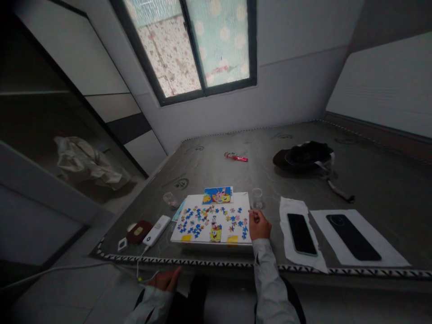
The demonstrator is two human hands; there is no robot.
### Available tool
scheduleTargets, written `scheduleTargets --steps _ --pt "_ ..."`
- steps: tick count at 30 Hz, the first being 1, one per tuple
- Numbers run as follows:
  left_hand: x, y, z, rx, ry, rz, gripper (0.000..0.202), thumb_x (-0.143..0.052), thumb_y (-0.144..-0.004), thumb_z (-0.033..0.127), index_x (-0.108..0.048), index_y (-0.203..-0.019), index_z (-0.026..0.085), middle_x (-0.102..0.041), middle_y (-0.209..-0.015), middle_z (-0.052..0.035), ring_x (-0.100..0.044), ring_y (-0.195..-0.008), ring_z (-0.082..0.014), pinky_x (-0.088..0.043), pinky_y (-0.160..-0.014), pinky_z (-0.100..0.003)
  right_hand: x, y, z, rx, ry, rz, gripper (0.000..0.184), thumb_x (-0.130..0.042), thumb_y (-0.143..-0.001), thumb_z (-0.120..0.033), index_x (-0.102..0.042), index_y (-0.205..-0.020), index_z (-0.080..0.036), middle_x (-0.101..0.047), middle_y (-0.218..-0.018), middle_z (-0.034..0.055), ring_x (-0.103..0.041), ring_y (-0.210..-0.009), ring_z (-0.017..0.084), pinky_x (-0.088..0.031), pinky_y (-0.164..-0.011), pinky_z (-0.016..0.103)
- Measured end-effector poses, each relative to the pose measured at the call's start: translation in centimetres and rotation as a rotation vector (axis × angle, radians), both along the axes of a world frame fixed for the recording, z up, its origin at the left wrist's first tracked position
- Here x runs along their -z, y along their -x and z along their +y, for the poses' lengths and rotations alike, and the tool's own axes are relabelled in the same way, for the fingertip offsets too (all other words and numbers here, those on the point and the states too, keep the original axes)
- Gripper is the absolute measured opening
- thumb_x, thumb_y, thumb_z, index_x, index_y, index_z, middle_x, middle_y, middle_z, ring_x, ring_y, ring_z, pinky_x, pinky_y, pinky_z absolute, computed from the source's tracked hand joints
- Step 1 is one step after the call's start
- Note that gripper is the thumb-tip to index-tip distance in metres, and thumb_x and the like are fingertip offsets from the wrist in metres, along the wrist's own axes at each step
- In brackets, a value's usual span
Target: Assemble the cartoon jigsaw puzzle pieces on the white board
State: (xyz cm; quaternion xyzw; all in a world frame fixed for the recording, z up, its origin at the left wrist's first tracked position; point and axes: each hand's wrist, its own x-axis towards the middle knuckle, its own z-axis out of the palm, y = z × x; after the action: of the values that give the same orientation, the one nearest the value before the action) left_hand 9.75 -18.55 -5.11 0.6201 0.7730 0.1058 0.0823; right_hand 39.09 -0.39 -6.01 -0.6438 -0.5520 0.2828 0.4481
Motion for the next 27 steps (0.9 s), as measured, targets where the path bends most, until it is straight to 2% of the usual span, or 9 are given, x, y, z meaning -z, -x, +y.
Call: scheduleTargets --steps 4,9,12,14,16,19,23,27 --pt "2.5 0.5 0.4 0.062 -0.048 0.032 0.050 -0.037 -0.096 0.024 -0.069 -0.059 0.026 -0.071 -0.063 -0.0008 -0.070 -0.065 -0.0193 -0.051 -0.072 -0.033 2.1 0.2 1.3 0.035 0.034 0.047 0.033 -0.060 -0.094 -0.042 -0.064 -0.114 -0.016 -0.066 -0.110 0.0059 -0.065 -0.092 0.019 -0.055 -0.081 0.040" --pt "5.1 0.7 1.7 0.208 -0.219 0.041 0.052 -0.034 -0.098 0.021 -0.062 -0.054 0.024 -0.066 -0.057 -0.0034 -0.063 -0.057 -0.0162 -0.045 -0.061 -0.032 4.5 -0.3 3.2 0.088 0.098 0.123 0.033 -0.060 -0.094 -0.043 -0.064 -0.111 -0.016 -0.066 -0.108 0.0053 -0.065 -0.092 0.019 -0.055 -0.080 0.040" --pt "5.9 -0.3 2.5 0.377 -0.415 0.034 0.053 -0.036 -0.097 0.022 -0.056 -0.048 0.022 -0.058 -0.047 -0.0032 -0.054 -0.046 -0.0144 -0.034 -0.052 -0.034 5.1 -0.5 4.0 0.087 0.151 0.167 0.032 -0.061 -0.094 -0.042 -0.063 -0.113 -0.016 -0.066 -0.109 0.0057 -0.065 -0.091 0.018 -0.056 -0.079 0.039" --pt "5.6 -1.5 3.2 0.515 -0.574 0.014 0.055 -0.037 -0.097 0.026 -0.051 -0.044 0.022 -0.050 -0.041 -0.0021 -0.046 -0.042 -0.0134 -0.027 -0.049 -0.036 5.3 -0.5 4.3 0.092 0.173 0.189 0.033 -0.061 -0.094 -0.041 -0.062 -0.116 -0.016 -0.066 -0.109 0.0057 -0.065 -0.089 0.018 -0.056 -0.076 0.037" --pt "4.4 -3.0 4.3 0.625 -0.735 -0.016 0.058 -0.035 -0.097 0.028 -0.043 -0.040 0.020 -0.040 -0.038 -0.0010 -0.036 -0.038 -0.0126 -0.019 -0.048 -0.036 5.3 -0.5 4.5 0.102 0.192 0.205 0.033 -0.062 -0.093 -0.039 -0.062 -0.116 -0.016 -0.066 -0.108 0.0051 -0.065 -0.086 0.017 -0.057 -0.073 0.035" --pt "1.2 -4.6 7.0 0.667 -0.871 -0.043 0.054 -0.038 -0.098 0.028 -0.044 -0.045 0.019 -0.042 -0.042 0.0001 -0.036 -0.043 -0.0123 -0.018 -0.051 -0.035 5.4 -0.6 4.8 0.098 0.225 0.238 0.031 -0.063 -0.093 -0.038 -0.062 -0.115 -0.016 -0.066 -0.104 0.0041 -0.064 -0.082 0.015 -0.056 -0.069 0.032" --pt "-3.9 -4.7 12.0 0.615 -0.946 -0.069 0.047 -0.043 -0.096 0.023 -0.047 -0.049 0.019 -0.046 -0.046 0.0010 -0.036 -0.046 -0.0122 -0.020 -0.052 -0.035 5.9 -1.0 5.2 0.075 0.264 0.307 0.029 -0.063 -0.093 -0.037 -0.062 -0.113 -0.016 -0.066 -0.100 0.0030 -0.063 -0.077 0.013 -0.056 -0.065 0.030" --pt "-7.5 -3.2 15.5 0.529 -0.939 -0.073 0.041 -0.051 -0.094 0.020 -0.055 -0.053 0.018 -0.051 -0.050 0.0009 -0.040 -0.047 -0.0118 -0.023 -0.052 -0.035 6.5 -1.1 5.7 0.067 0.266 0.388 0.027 -0.063 -0.094 -0.036 -0.062 -0.112 -0.016 -0.065 -0.097 0.0023 -0.062 -0.073 0.012 -0.055 -0.062 0.028"
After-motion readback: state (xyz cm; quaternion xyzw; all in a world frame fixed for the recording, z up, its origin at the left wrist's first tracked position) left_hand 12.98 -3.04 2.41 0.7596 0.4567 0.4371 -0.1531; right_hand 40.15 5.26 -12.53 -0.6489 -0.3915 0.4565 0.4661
